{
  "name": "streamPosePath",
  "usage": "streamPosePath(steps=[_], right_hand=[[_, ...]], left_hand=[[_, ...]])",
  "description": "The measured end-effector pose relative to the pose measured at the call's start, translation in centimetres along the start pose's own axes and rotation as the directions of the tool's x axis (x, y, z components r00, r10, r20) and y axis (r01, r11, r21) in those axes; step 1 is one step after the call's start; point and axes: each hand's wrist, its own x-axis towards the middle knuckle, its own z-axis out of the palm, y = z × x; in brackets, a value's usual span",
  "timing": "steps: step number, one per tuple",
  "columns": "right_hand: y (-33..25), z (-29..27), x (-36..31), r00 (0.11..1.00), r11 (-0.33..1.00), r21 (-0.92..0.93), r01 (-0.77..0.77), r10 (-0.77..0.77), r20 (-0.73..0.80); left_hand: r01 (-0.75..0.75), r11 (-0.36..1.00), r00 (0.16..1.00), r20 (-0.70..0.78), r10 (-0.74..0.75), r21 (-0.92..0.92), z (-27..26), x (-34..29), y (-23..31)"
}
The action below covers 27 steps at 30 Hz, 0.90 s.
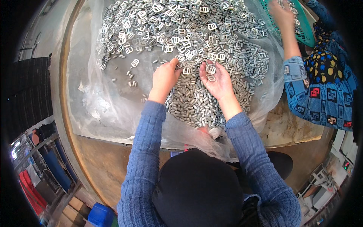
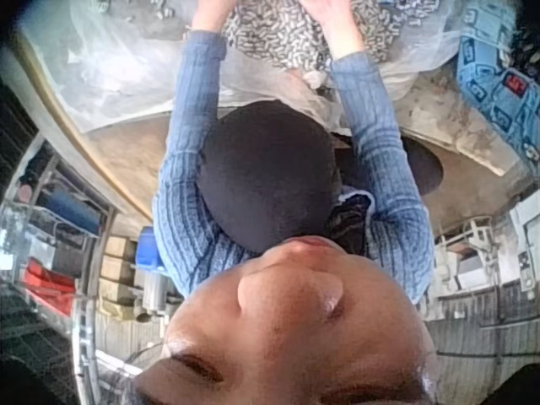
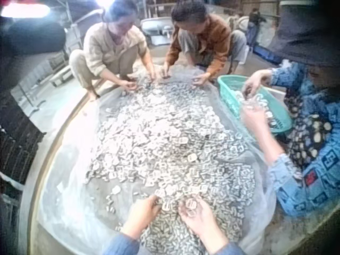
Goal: The person picks up small metal components from a pile on a table and places them into a small basket, handling them one at a time or in small groups.
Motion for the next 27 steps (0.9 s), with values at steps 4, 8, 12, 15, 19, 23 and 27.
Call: streamPosePath(steps=[4, 8, 12, 15, 19, 23, 27], right_hand=[[-0.3, -0.3, -1.4, 0.998, 0.992, -0.119, -0.044, 0.049, 0.032], [1.5, -2.1, -2.1, 1.000, 0.999, -0.043, -0.022, 0.023, 0.006], [1.9, -2.0, -2.6, 0.982, 0.977, 0.141, -0.160, 0.143, 0.126], [0.6, -1.0, -2.7, 0.986, 0.924, 0.350, -0.155, 0.164, 0.003], [-5.5, 6.3, -1.9, 0.993, 0.935, 0.350, -0.059, 0.018, 0.119], [-22.1, 12.3, -1.5, 0.788, 0.861, 0.095, 0.500, -0.498, 0.362], [-21.3, 15.0, -1.6, 0.825, 0.825, -0.135, 0.549, -0.507, 0.250]], left_hand=[[-0.218, 0.959, 0.971, 0.056, 0.231, -0.179, -1.7, -1.3, 3.7], [-0.387, 0.832, 0.910, -0.018, 0.414, -0.397, -0.8, -2.6, 8.1], [-0.468, 0.788, 0.884, -0.231, 0.407, -0.400, 0.0, -3.0, 7.7], [-0.346, 0.778, 0.924, -0.336, 0.184, -0.524, -1.1, -2.6, 6.3], [-0.186, 0.716, 0.934, -0.347, -0.082, -0.672, -1.5, -2.7, 2.0], [-0.153, 0.652, 0.935, -0.322, -0.147, -0.743, -1.2, -2.7, 2.2], [-0.131, 0.731, 0.943, -0.311, -0.117, -0.669, -1.1, -3.2, 1.0]])
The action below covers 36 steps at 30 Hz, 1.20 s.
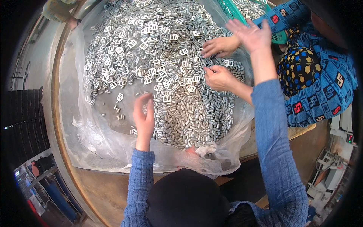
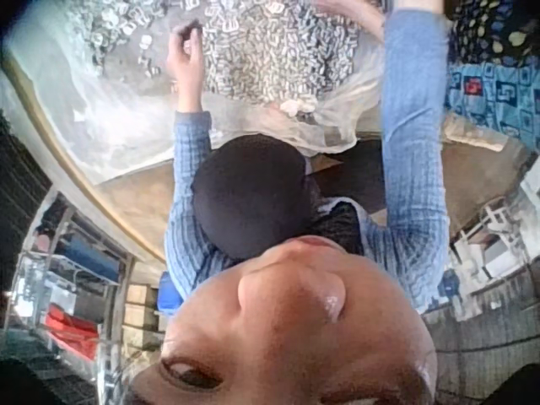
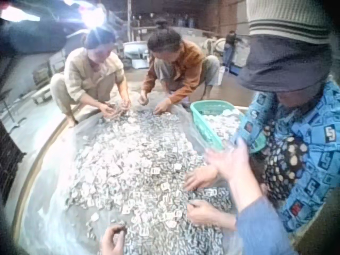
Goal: The person picks up small metal components from a pile on a table and places them into a small basket, handling them one at a time or in small groups.
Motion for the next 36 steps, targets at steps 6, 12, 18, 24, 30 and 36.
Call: streamPosePath(steps=[6, 12, 18, 24, 30, 36], right_hand=[[11.4, -6.2, -6.2, 0.968, 0.833, -0.521, -0.186, 0.247, 0.049], [18.8, -10.3, -8.0, 0.874, -0.108, -0.870, 0.482, 0.120, 0.470], [20.7, -11.1, -11.8, 0.826, -0.352, -0.760, 0.546, 0.074, 0.559], [18.5, -12.3, -13.9, 0.879, 0.041, -0.905, 0.424, 0.221, 0.422], [19.3, -10.0, -12.9, 0.848, -0.164, -0.833, 0.528, 0.044, 0.529], [21.0, -9.2, -11.5, 0.822, -0.365, -0.741, 0.564, 0.167, 0.544]], left_hand=[[-0.167, 0.916, 0.930, 0.366, 0.024, 0.364, -0.2, 1.0, 0.3], [-0.148, 0.819, 0.981, 0.190, 0.048, 0.554, 1.2, 4.9, -4.6], [-0.245, 0.782, 0.945, 0.321, 0.062, 0.573, 4.9, 2.6, -5.0], [-0.028, 0.972, 0.881, 0.466, -0.086, 0.233, 2.0, 0.6, -2.4], [0.070, 0.973, 0.955, 0.266, -0.128, 0.219, -0.2, 0.3, -2.1], [0.243, 0.964, 0.949, 0.231, -0.213, -0.110, -1.0, 1.6, -2.8]])
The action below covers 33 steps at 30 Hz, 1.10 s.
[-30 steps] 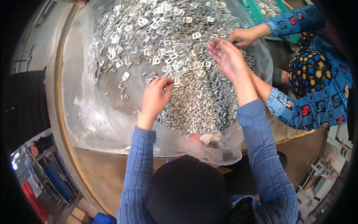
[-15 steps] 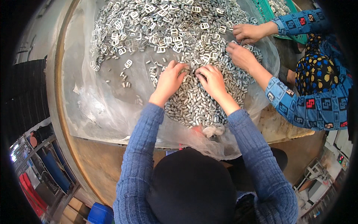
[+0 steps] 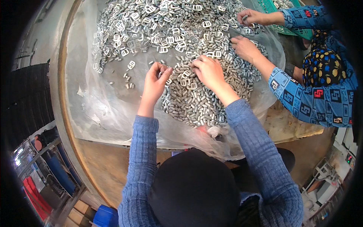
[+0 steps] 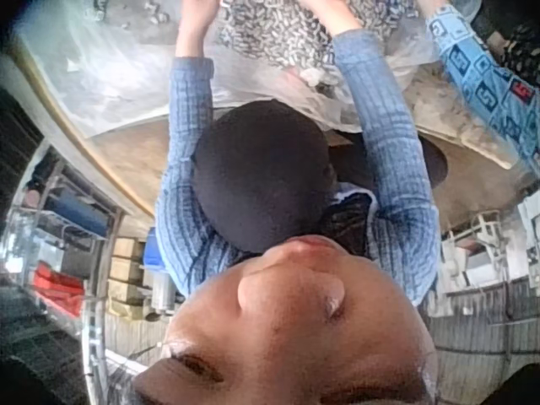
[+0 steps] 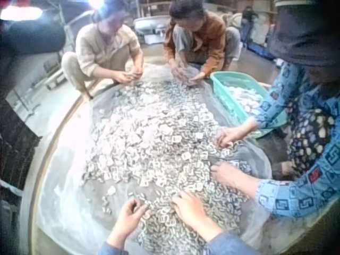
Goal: The person picks up small metal components from a pile on a table and places them into a small basket, handling them one at a time or in small groups.
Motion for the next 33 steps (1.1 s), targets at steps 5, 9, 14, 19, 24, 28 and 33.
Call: streamPosePath(steps=[5, 9, 14, 19, 24, 28, 33], right_hand=[[1.5, -0.8, -0.3, 0.924, 0.756, 0.581, -0.300, 0.382, -0.019], [1.7, -2.3, -0.4, 0.829, 0.066, 0.898, -0.435, 0.417, 0.371], [0.9, -3.2, 0.0, 0.820, -0.490, 0.793, -0.361, 0.239, 0.520], [-1.1, -2.0, -0.1, 0.899, 0.856, 0.423, -0.297, 0.101, 0.426], [-1.8, -0.6, -2.6, 0.967, 0.913, 0.380, -0.147, 0.052, 0.248], [-0.2, -0.6, -3.1, 0.933, 0.549, 0.755, -0.359, 0.203, 0.296], [1.4, -2.0, -2.8, 0.841, 0.109, 0.900, -0.421, 0.418, 0.343]], left_hand=[[-0.101, 0.854, 0.991, -0.028, 0.134, 0.510, -1.2, -0.1, 1.1], [0.110, 0.841, 0.990, -0.138, -0.042, 0.530, -1.5, -0.8, 1.1], [0.165, 0.685, 0.986, -0.140, -0.093, 0.710, -0.3, -2.0, -1.8], [0.054, 0.656, 0.997, -0.009, -0.071, 0.753, 0.2, -2.4, -2.2], [0.148, 0.986, 0.978, 0.156, -0.136, -0.072, -0.6, -1.0, -1.6], [0.405, 0.636, 0.907, 0.379, -0.185, -0.658, 0.7, 0.1, 1.1], [0.147, 0.945, 0.978, 0.099, -0.183, 0.293, 2.3, 2.2, 0.1]])
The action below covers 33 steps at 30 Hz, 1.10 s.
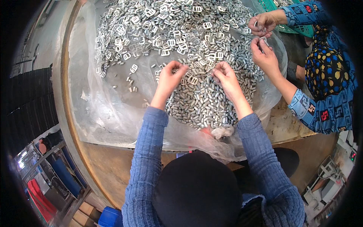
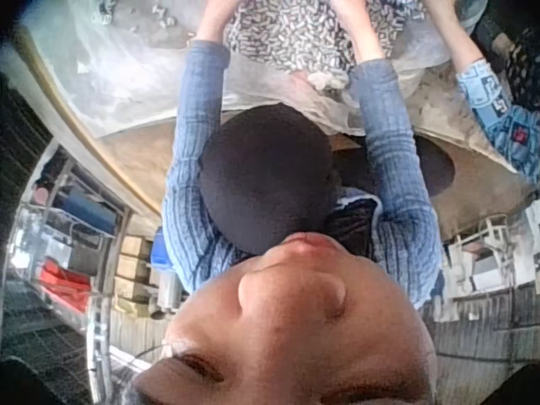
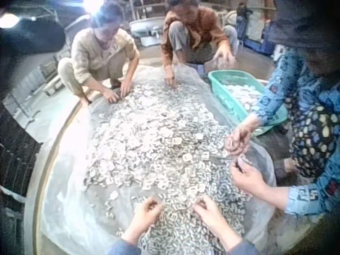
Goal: The person picks up small metal components from a pile on a table and places them into a small basket, handling them one at a time or in small groups.
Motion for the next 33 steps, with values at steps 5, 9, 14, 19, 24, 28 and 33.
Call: streamPosePath(steps=[5, 9, 14, 19, 24, 28, 33], right_hand=[[0.8, -1.5, 0.4, 0.942, 0.409, -0.903, 0.133, -0.335, -0.013], [1.5, -2.4, 1.0, 0.941, 0.551, -0.806, 0.216, -0.337, 0.022], [0.6, -1.7, 0.4, 0.997, 0.998, 0.042, -0.053, 0.055, -0.053], [-1.7, -0.2, -0.7, 0.973, 0.850, 0.473, -0.230, 0.214, 0.090], [0.0, -0.3, 2.7, 0.948, 0.769, -0.581, 0.267, -0.317, 0.016], [-0.2, 0.7, 3.4, 0.943, 0.250, -0.934, 0.257, -0.274, 0.187], [0.9, -1.8, 3.6, 0.850, 0.634, -0.684, 0.361, -0.525, -0.038]], left_hand=[[-0.282, 0.859, 0.947, -0.019, 0.320, 0.428, 2.2, -0.6, 0.3], [-0.170, 0.963, 0.985, -0.048, 0.163, -0.207, 1.2, -0.3, -0.5], [0.156, 0.503, 0.987, 0.113, -0.115, -0.850, -0.7, -2.0, 0.8], [0.173, 0.436, 0.985, 0.166, -0.056, -0.883, -1.1, -2.2, -0.7], [-0.122, 0.992, 0.992, 0.047, 0.121, 0.026, 0.1, -1.4, -1.2], [-0.251, 0.854, 0.965, 0.054, 0.255, 0.456, 0.8, -2.2, -0.4], [-0.355, 0.933, 0.935, 0.042, 0.352, 0.065, 0.7, 0.0, -0.8]])
